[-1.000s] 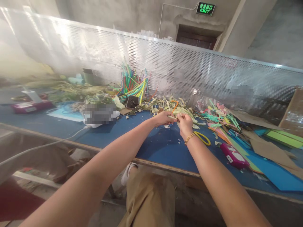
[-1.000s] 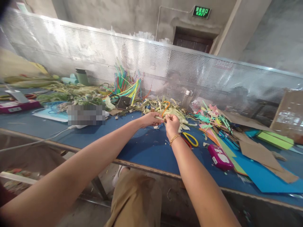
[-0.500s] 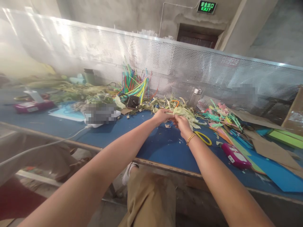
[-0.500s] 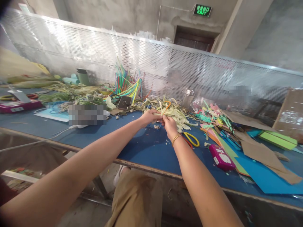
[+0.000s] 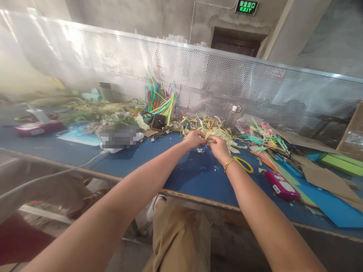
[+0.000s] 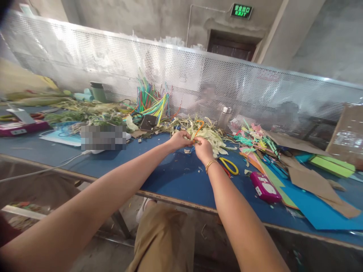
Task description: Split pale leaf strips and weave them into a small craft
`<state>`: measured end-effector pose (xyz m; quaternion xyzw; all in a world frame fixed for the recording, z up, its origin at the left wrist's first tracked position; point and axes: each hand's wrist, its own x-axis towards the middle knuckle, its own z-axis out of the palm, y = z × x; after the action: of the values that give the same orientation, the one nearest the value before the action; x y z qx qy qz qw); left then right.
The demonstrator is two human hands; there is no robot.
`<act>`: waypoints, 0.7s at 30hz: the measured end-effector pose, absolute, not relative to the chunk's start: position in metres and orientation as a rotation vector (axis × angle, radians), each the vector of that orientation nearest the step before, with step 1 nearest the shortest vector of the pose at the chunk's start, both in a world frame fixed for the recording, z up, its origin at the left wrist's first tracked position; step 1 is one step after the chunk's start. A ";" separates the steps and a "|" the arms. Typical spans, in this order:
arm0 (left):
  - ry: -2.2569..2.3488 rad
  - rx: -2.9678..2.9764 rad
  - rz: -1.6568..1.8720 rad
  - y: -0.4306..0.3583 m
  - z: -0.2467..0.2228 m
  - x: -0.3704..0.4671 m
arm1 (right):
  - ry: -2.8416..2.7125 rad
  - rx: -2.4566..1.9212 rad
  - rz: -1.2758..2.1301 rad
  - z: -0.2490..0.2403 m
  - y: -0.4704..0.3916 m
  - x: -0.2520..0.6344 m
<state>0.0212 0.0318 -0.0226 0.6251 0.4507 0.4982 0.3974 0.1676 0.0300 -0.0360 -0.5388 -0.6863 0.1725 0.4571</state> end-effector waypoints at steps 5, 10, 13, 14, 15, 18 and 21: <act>1.281 1.662 1.258 0.031 -0.023 0.021 | -1.860 -1.438 0.219 -0.028 0.023 0.169; 1.313 1.719 1.229 0.034 -0.024 0.020 | -1.934 -1.443 0.109 -0.025 0.021 0.169; 1.289 1.713 1.195 0.036 -0.025 0.019 | -1.965 -1.422 0.047 -0.026 0.022 0.169; 1.287 1.717 1.182 0.036 -0.025 0.019 | -1.979 -1.417 0.025 -0.026 0.022 0.169; 1.289 1.723 1.171 0.036 -0.025 0.018 | -1.992 -1.414 0.004 -0.026 0.023 0.169; 1.293 1.724 1.158 0.036 -0.024 0.017 | -1.992 -1.421 0.011 -0.029 0.023 0.170; 1.232 1.688 1.171 0.035 -0.023 0.015 | -1.925 -1.433 0.145 -0.034 0.024 0.171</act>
<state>0.0147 0.0350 -0.0229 0.6562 0.4791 0.4551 0.3644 0.1714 0.0238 -0.0338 -0.5560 -0.7469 0.0564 0.3604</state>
